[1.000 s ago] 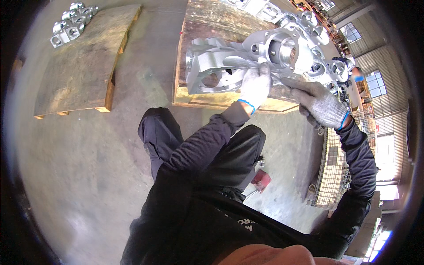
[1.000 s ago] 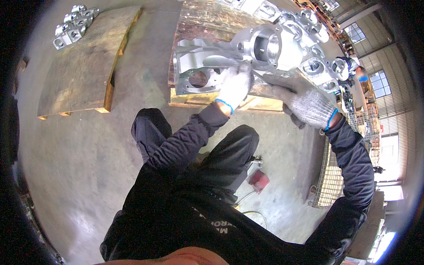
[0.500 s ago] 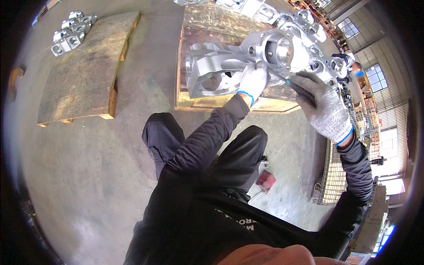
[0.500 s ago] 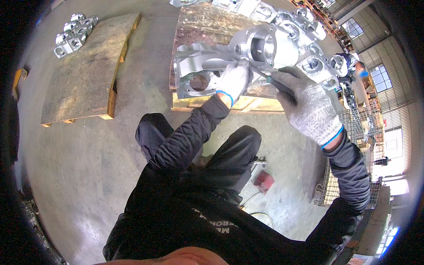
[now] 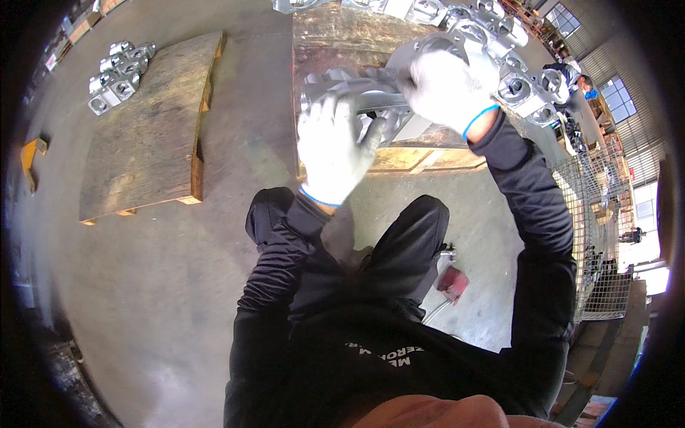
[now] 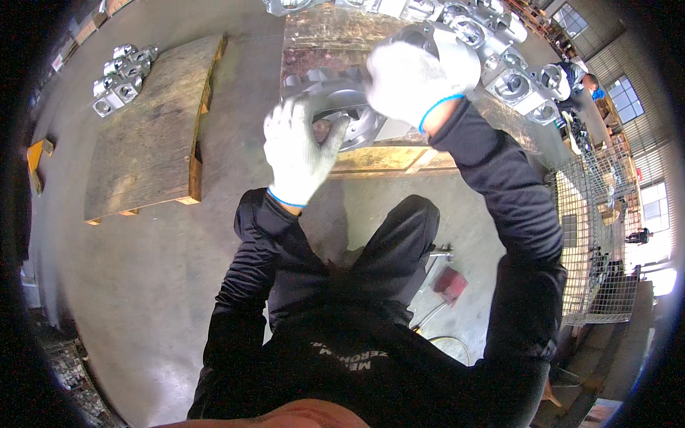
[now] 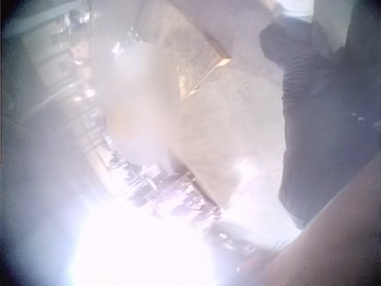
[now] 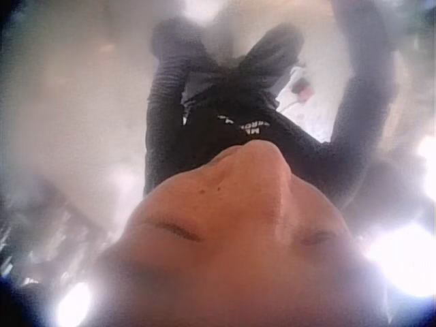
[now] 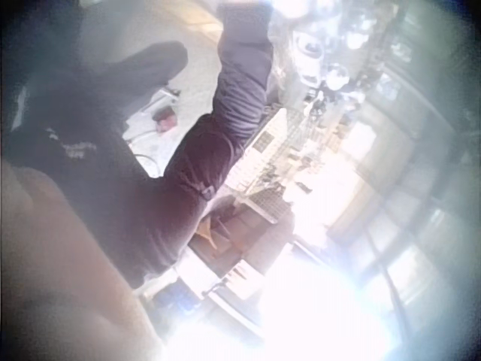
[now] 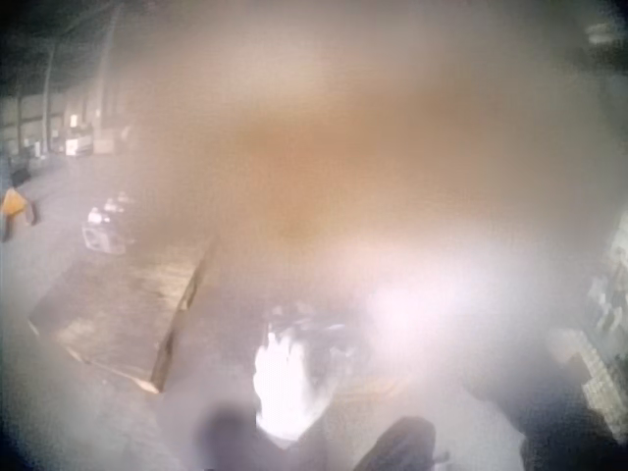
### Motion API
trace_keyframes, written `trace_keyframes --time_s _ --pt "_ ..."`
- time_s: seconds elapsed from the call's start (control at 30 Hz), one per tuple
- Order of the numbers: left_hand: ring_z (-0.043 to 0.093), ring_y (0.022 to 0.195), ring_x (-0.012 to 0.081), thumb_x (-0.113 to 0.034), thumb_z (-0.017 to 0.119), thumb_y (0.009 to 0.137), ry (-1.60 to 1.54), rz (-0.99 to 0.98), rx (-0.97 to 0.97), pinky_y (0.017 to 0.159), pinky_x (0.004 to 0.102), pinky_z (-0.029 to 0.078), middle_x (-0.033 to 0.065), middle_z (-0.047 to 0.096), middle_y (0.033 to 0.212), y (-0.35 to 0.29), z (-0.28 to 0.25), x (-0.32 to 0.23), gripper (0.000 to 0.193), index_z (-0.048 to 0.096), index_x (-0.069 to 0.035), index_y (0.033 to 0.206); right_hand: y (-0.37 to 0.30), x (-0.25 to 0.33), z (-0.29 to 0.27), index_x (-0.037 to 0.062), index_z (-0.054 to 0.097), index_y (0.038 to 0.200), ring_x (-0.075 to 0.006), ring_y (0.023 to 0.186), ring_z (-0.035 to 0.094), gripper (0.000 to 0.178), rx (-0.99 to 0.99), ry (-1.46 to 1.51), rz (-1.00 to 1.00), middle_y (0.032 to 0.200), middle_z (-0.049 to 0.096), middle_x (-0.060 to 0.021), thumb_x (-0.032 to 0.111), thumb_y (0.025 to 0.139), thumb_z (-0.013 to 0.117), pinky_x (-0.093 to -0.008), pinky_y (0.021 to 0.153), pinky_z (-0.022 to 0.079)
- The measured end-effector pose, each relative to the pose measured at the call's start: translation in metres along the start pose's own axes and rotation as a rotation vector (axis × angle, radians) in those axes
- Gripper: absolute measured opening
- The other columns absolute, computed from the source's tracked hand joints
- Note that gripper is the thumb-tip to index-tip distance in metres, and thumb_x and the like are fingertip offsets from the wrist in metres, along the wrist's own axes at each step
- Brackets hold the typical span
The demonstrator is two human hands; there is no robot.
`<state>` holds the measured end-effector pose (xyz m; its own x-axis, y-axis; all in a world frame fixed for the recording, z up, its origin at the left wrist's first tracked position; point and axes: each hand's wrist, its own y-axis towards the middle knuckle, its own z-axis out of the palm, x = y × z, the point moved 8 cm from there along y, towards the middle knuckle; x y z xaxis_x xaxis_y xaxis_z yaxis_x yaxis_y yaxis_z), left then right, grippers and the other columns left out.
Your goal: The person deburrs and smooths the edges of a large aluminum casting using a metal file and a red abrasive pad. They rotate the part to access different surfaces, then place it on a wooden pallet with other similar parts.
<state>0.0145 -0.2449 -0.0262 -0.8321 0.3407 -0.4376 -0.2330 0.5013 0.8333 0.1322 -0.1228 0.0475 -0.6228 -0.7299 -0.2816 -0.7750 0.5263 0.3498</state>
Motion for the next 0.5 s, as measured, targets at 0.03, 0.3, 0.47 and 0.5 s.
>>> trace_keyframes --time_s 0.03,0.3,0.47,0.5 --pt "0.066 0.111 0.0285 -0.023 0.08 0.086 0.041 0.016 0.014 0.099 0.0428 0.048 0.0066 0.07 0.116 0.006 0.001 0.006 0.04 0.067 -0.008 0.12 0.006 -0.004 0.007 0.005 0.074 0.078 -0.0397 0.077 0.072 0.024 0.015 0.066 0.05 0.078 0.071 -0.0214 0.027 0.083 0.066 -0.0458 0.075 0.058" --pt "0.065 0.122 0.0286 -0.005 0.067 0.076 0.176 0.13 0.084 0.108 0.0429 0.049 0.0081 0.071 0.126 -0.004 0.05 0.042 0.049 0.069 -0.009 0.125 0.035 -0.022 0.015 0.0061 0.08 0.085 -0.0352 0.074 0.074 0.028 0.016 0.114 0.154 0.079 0.074 -0.021 0.031 0.081 0.067 -0.0429 0.075 0.059" --pt "0.066 0.119 0.028 -0.006 0.066 0.075 0.157 0.154 0.025 0.105 0.0425 0.051 0.0079 0.071 0.123 -0.002 0.05 0.044 0.043 0.071 -0.009 0.117 0.038 -0.005 0.02 0.003 0.079 0.085 -0.039 0.082 0.073 0.031 0.011 0.134 -0.051 0.085 0.074 -0.0234 0.031 0.085 0.066 -0.0454 0.084 0.058" --pt "0.066 0.119 0.028 -0.006 0.066 0.075 0.145 0.147 0.028 0.105 0.0425 0.051 0.008 0.071 0.123 0.0 0.049 0.045 0.042 0.071 -0.009 0.116 0.039 -0.007 0.02 0.0033 0.079 0.085 -0.0405 0.084 0.073 0.031 0.003 0.224 -0.032 0.085 0.074 -0.0219 0.032 0.085 0.066 -0.0454 0.086 0.058"
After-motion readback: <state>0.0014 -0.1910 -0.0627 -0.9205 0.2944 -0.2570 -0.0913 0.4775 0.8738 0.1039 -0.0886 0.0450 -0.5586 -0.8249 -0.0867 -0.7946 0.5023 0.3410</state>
